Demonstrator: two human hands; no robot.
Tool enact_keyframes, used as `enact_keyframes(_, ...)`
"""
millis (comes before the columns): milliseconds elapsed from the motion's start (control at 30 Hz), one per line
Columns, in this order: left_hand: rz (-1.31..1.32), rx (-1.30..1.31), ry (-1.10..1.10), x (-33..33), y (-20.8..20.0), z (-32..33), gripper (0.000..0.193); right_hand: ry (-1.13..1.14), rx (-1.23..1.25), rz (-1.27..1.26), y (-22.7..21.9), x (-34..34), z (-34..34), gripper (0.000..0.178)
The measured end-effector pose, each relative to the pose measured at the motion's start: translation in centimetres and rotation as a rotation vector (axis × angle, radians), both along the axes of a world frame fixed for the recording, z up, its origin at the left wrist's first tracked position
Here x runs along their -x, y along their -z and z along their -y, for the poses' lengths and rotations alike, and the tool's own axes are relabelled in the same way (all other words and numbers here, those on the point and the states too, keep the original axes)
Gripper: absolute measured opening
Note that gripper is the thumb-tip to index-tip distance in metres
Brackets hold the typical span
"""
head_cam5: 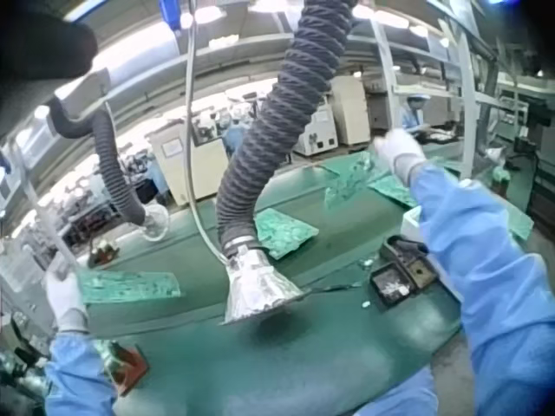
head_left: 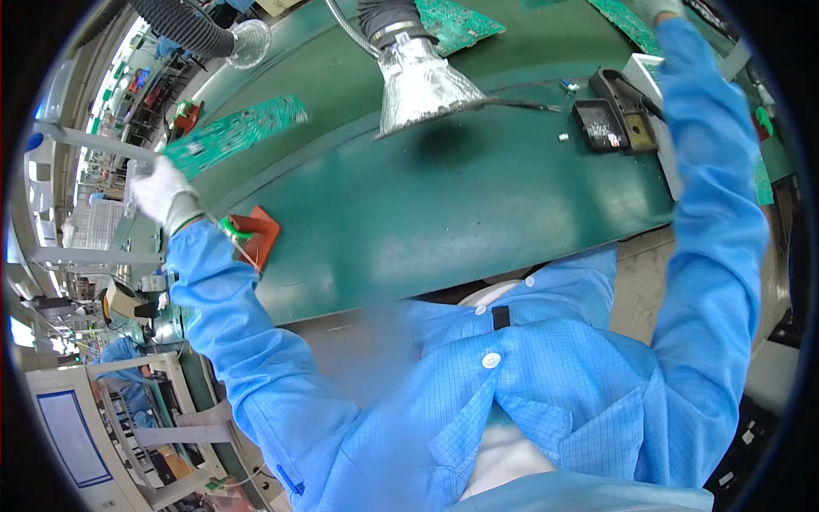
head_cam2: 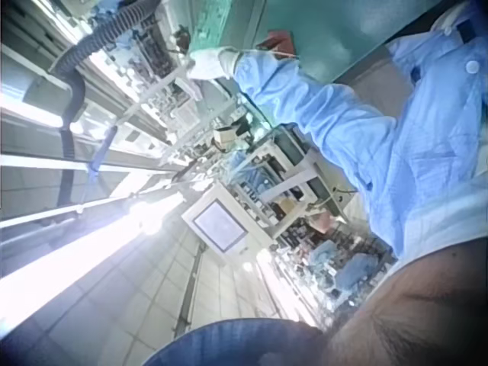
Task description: Soldering electronic components onto a printed circuit board at a manual assembly station.
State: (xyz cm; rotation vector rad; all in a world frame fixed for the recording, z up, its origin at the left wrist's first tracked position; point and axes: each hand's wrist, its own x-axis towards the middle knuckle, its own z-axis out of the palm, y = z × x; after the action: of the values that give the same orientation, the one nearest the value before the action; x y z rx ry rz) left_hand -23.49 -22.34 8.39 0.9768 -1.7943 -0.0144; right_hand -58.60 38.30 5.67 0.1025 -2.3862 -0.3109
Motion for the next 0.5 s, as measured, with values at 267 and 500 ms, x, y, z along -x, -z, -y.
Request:
enact_keyframes(267, -0.755, -0.783, 0.521, 13.3, 21.4, 9.1, 0.038, -0.097, 0.732, 0.307, 20.6, 11.8, 9.8, 0.029)
enact_keyframes(500, -0.099, -1.371, 1.108, 6.9, 18.7, -3.0, 0.045, 0.003, 0.849, 0.438, 15.8, 7.7, 13.6, 0.051)
